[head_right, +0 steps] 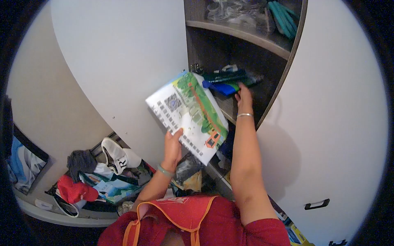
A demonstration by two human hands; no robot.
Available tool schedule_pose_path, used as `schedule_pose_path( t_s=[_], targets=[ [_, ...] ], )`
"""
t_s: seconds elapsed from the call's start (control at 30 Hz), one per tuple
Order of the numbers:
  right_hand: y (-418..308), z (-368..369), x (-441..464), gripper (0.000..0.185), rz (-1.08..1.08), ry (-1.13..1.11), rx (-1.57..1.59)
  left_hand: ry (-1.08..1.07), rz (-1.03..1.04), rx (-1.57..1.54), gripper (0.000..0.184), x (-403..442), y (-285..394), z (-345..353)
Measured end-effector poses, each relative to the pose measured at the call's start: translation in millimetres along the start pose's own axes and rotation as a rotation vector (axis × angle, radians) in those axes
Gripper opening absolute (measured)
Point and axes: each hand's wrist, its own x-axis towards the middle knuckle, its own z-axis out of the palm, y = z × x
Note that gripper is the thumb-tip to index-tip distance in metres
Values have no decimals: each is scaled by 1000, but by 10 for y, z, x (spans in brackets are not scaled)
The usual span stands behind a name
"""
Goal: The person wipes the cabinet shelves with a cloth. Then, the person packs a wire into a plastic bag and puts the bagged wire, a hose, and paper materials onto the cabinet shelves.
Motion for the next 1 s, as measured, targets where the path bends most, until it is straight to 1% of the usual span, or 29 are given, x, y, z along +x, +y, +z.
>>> schedule_pose_path(
  t_s=[0.03,0.07,0.13,0.17,0.23,0.27,0.33,0.37,0.43,0.47,0.53,0.57,0.6,0.73,0.8,0.87,0.9,0.97,1.0],
  targets=[
    [-6,7,22,14,-15,41,30,-7,33,34,32,47,-12,12],
    [-51,-20,2,14,-4,48,22,2,21,37,32,49,17,53],
    [-160,-41,-13,15,-403,-43,32,-64,39,68,31,75,105,128],
    [-162,-29,4,15,-401,-43,30,-72,44,58,30,100,114,146],
    [-258,-17,-58,27,-842,129,-132,-82,58,70,29,112,162,176],
    [-345,-26,-205,27,-851,132,-124,-89,68,84,29,108,189,195],
    [-449,-58,-483,27,-1211,325,-491,-94,69,102,28,146,240,250],
    [-482,-90,-605,27,-1219,332,-485,-91,61,116,28,151,265,260],
    [-476,-159,-759,24,-1216,296,-804,-117,62,115,28,207,289,261],
    [-456,-208,-807,24,-1222,302,-800,-140,68,116,28,224,310,264],
    [-405,-284,-828,21,-1336,245,-695,-154,77,134,28,274,301,257],
    [-408,-327,-933,19,-1390,231,-738,-147,77,127,29,269,300,245],
    [-408,-362,-1057,19,-1396,237,-731,-142,77,120,29,268,295,234],
    [-268,-463,-1473,21,-1539,-39,-743,-121,41,35,33,257,227,153],
    [-51,-529,-1629,21,-1583,-257,-801,-107,32,6,32,212,193,137],
    [279,-602,-1670,21,-1520,-441,-871,-50,-44,-76,30,249,65,-15],
    [402,-640,-1673,21,-1436,-503,-903,-47,-98,-143,29,272,-10,-114],
    [605,-686,-1602,22,-1293,-632,-1021,-24,-127,-192,29,314,-142,-262],
    [636,-686,-1568,22,-1286,-642,-1021,-14,-155,-247,29,330,-192,-326]
  ],
)
